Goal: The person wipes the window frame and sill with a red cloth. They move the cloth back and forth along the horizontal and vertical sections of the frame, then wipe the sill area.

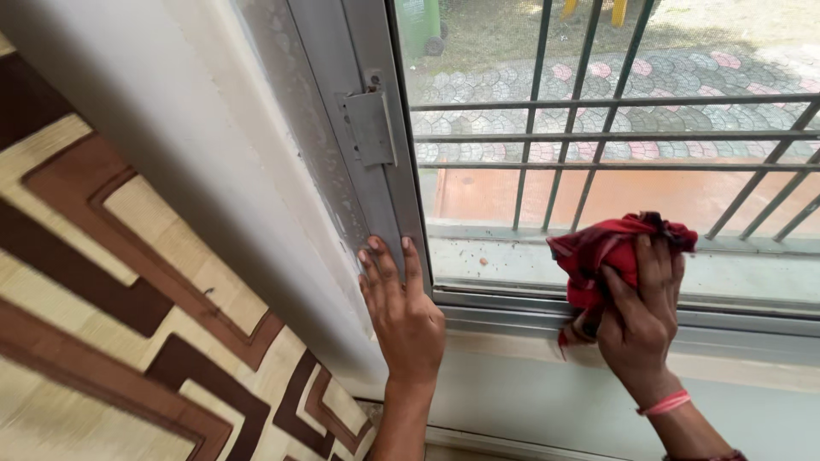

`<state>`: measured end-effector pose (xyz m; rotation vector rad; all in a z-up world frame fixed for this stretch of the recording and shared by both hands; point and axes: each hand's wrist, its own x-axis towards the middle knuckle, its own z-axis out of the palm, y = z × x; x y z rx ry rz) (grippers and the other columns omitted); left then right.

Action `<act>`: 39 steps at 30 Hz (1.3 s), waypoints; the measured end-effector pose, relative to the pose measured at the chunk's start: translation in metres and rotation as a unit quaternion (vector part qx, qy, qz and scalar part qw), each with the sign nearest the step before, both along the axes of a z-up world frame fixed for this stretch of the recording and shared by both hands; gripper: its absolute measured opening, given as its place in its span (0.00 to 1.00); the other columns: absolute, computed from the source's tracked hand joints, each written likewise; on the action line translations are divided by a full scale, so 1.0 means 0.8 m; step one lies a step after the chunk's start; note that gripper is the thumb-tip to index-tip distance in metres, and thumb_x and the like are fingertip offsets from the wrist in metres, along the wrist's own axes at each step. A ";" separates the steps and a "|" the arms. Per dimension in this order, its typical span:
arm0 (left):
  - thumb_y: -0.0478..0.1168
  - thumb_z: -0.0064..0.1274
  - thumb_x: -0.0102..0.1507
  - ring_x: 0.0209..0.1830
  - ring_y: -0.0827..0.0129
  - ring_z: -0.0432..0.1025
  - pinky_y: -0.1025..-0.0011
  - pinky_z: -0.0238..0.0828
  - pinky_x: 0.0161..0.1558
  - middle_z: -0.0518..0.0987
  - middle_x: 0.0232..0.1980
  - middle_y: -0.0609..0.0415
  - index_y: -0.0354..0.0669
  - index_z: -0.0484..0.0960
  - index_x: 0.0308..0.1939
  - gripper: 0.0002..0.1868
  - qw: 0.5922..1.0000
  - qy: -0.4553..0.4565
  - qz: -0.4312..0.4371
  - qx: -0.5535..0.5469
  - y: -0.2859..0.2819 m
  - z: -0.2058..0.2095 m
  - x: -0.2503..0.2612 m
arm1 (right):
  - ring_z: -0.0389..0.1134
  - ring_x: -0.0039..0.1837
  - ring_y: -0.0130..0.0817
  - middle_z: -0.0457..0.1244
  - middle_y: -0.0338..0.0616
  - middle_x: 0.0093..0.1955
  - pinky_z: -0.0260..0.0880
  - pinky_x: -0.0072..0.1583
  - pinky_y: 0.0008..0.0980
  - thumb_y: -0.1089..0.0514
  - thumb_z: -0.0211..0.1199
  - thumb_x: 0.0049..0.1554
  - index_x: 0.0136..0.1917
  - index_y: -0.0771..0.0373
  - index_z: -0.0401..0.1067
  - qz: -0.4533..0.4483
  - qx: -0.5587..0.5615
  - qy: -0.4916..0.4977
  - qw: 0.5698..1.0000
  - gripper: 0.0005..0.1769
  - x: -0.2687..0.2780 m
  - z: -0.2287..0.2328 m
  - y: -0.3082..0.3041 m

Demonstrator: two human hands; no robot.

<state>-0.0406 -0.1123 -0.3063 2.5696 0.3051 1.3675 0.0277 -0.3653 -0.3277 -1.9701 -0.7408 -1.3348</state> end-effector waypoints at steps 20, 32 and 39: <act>0.26 0.42 0.62 0.79 0.39 0.54 0.36 0.55 0.70 0.56 0.80 0.36 0.45 0.67 0.75 0.35 0.999 0.021 0.014 0.027 0.005 0.000 -0.006 | 0.59 0.79 0.60 0.61 0.55 0.75 0.54 0.80 0.59 0.70 0.58 0.48 0.54 0.67 0.78 0.045 -0.034 -0.006 0.998 0.20 -0.006 0.016 0.013; 0.26 0.44 0.64 0.76 0.29 0.56 0.36 0.58 0.69 0.56 0.77 0.26 0.36 0.66 0.75 0.33 0.998 -0.011 0.004 0.061 0.005 -0.007 0.003 | 0.58 0.77 0.50 0.59 0.47 0.75 0.50 0.76 0.61 0.69 0.61 0.47 0.58 0.67 0.77 0.171 -0.145 0.013 0.974 0.23 -0.015 -0.051 0.171; 0.19 0.40 0.57 0.77 0.41 0.59 0.37 0.59 0.69 0.59 0.79 0.37 0.48 0.68 0.75 0.41 0.999 0.031 0.017 0.037 0.009 0.001 -0.012 | 0.62 0.70 0.45 0.64 0.40 0.69 0.56 0.71 0.52 0.58 0.64 0.42 0.52 0.59 0.80 0.136 -0.176 0.020 0.975 0.22 -0.020 -0.031 0.087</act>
